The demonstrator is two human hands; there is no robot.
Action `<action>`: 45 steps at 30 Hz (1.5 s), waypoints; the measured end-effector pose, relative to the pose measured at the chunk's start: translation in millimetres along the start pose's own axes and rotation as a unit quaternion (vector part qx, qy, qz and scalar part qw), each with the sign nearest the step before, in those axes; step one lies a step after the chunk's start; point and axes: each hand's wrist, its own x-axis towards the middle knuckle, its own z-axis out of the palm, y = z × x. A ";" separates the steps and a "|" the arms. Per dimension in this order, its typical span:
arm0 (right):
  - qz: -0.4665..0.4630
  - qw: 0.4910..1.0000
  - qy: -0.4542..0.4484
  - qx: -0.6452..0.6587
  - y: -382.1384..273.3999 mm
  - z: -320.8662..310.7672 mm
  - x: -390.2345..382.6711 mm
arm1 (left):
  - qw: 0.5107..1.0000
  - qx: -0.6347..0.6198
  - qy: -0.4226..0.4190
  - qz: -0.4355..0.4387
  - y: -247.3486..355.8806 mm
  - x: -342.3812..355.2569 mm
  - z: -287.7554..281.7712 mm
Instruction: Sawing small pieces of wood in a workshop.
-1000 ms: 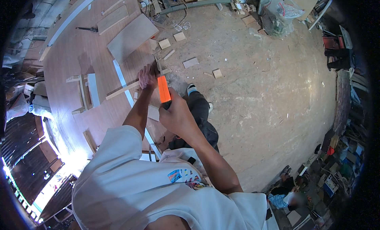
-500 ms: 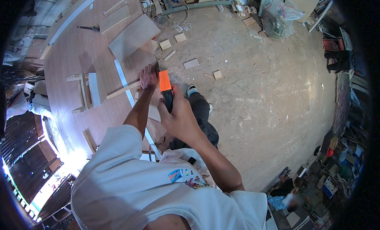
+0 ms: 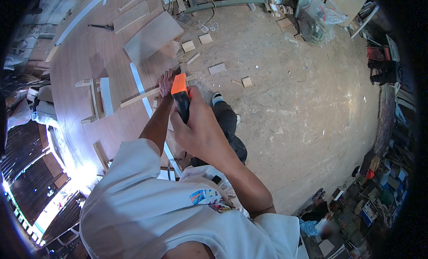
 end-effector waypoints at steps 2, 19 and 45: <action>0.024 1.000 0.003 0.009 -1.0 -2.1 2.2 | 0.999 -0.011 0.040 0.009 2.7 0.9 3.3; -0.009 0.999 0.018 -0.025 3.2 3.0 1.8 | 0.998 -0.043 0.028 -0.033 8.8 6.6 -6.2; 0.077 0.995 -0.065 0.021 9.8 -5.3 106.3 | 0.998 -0.042 0.009 -0.035 10.1 2.4 -9.7</action>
